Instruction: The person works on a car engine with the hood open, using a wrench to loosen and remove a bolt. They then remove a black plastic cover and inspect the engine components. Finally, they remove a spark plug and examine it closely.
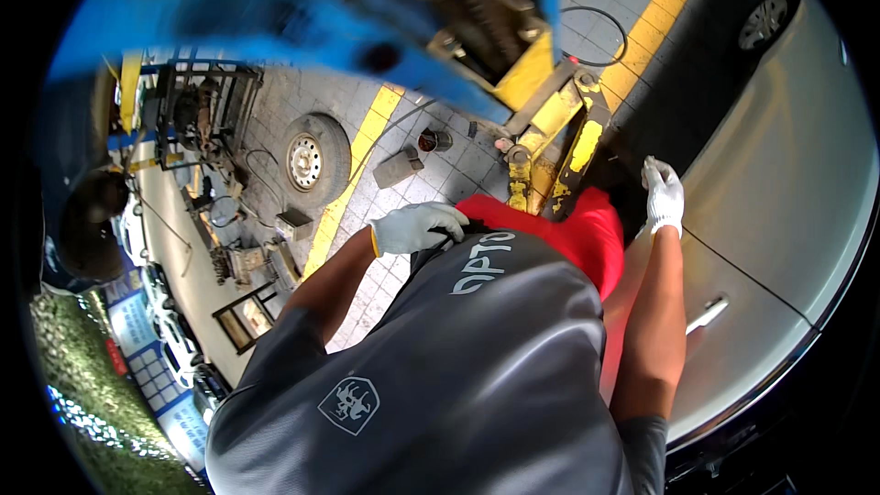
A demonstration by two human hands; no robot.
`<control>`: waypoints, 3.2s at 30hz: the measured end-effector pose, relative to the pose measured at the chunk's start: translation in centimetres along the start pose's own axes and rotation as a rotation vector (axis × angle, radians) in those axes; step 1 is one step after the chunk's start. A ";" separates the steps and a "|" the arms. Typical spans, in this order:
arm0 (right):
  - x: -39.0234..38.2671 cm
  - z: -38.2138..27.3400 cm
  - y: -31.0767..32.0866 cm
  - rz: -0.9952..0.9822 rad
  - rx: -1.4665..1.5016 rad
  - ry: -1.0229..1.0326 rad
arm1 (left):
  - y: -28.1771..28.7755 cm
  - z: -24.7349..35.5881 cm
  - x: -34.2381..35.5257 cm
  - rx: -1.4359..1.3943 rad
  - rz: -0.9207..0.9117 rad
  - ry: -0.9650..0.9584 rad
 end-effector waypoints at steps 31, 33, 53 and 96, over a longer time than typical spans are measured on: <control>58.3 -33.1 31.8 -0.259 -0.873 -0.133 | 40.6 14.7 45.5 -0.224 0.319 0.264; 65.3 -32.0 31.8 -0.400 -1.336 0.166 | 47.6 14.7 48.0 -0.265 0.329 0.310; 120.3 -77.3 34.6 -0.230 -0.807 -0.111 | 100.4 13.7 83.7 -0.278 0.316 0.428; 239.9 -158.9 5.0 -0.470 -1.444 -0.205 | 229.1 -32.9 120.9 -0.496 0.803 0.916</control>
Point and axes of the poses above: each hand's wrist, its own x-axis towards the middle knuckle, its own y-axis out of the back of the hand, z = x × y, the point moved 9 cm from there along x, towards the middle knuckle, and after that the axes turned 11 degrees about -z, right-handed, at the moved point
